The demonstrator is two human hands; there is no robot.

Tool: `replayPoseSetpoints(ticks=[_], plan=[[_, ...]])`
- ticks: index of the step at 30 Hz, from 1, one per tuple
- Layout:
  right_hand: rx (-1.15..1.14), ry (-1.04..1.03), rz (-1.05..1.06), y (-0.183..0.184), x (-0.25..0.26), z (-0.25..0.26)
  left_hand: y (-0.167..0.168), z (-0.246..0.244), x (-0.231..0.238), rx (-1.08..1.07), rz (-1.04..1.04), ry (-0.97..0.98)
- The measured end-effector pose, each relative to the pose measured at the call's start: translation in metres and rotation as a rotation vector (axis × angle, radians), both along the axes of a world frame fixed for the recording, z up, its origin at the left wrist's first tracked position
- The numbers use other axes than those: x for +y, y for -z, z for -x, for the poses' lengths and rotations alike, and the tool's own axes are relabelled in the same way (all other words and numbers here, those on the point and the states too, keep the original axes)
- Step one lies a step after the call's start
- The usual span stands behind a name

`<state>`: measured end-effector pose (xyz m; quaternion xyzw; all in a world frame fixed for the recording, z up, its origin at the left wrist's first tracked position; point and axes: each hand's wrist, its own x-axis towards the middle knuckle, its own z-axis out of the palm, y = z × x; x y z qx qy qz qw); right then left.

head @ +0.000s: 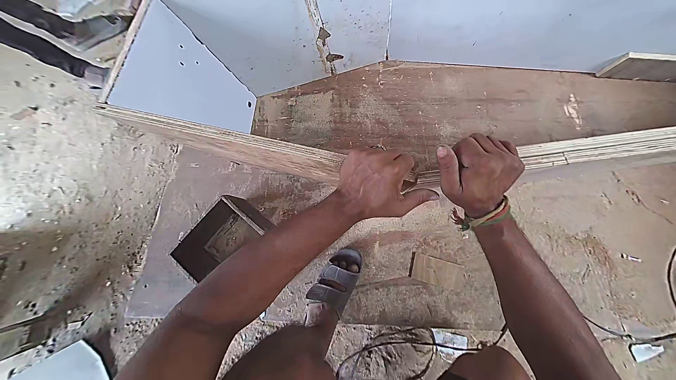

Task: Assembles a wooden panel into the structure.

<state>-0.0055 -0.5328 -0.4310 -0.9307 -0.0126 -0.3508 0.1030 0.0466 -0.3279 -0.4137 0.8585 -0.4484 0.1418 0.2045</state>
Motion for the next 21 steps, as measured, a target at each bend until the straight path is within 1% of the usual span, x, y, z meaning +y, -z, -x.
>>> replayPoseSetpoints(ticks=[17,21], plan=[[-0.04,0.015,0.021,0.0022,0.0006,0.0017,0.0,-0.0031,0.0067,0.032,-0.042,0.035],[-0.025,0.011,0.034,0.0028,-0.0008,0.0011,0.0022,0.0,0.0049,0.026,-0.006,0.02]])
